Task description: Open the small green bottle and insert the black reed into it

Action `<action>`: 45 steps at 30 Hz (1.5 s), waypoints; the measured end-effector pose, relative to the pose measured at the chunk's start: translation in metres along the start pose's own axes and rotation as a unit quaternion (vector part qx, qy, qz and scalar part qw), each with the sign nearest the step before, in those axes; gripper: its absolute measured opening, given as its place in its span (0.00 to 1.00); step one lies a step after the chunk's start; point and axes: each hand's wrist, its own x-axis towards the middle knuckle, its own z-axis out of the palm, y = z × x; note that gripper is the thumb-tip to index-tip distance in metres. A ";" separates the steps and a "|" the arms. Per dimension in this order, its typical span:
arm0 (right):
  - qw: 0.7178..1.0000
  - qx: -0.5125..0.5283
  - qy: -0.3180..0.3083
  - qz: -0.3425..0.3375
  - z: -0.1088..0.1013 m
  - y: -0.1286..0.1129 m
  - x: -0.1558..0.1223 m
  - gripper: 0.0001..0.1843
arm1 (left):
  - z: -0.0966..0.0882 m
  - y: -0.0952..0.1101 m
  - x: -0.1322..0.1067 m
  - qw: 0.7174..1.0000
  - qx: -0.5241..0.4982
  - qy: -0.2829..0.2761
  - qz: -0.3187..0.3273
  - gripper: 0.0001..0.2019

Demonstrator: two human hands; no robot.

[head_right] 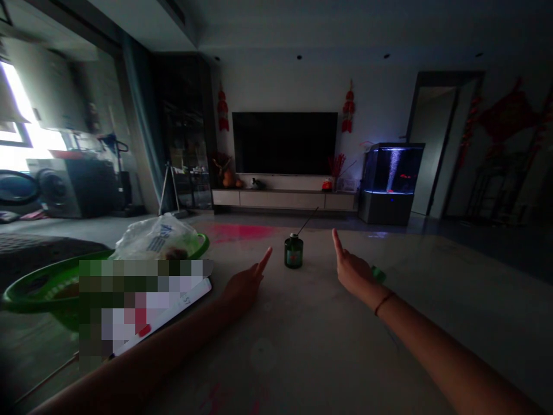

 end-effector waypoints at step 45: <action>0.824 0.559 -0.062 0.066 0.030 -0.064 0.104 0.16 | 0.000 -0.003 -0.003 0.994 0.025 -0.066 -0.088 0.20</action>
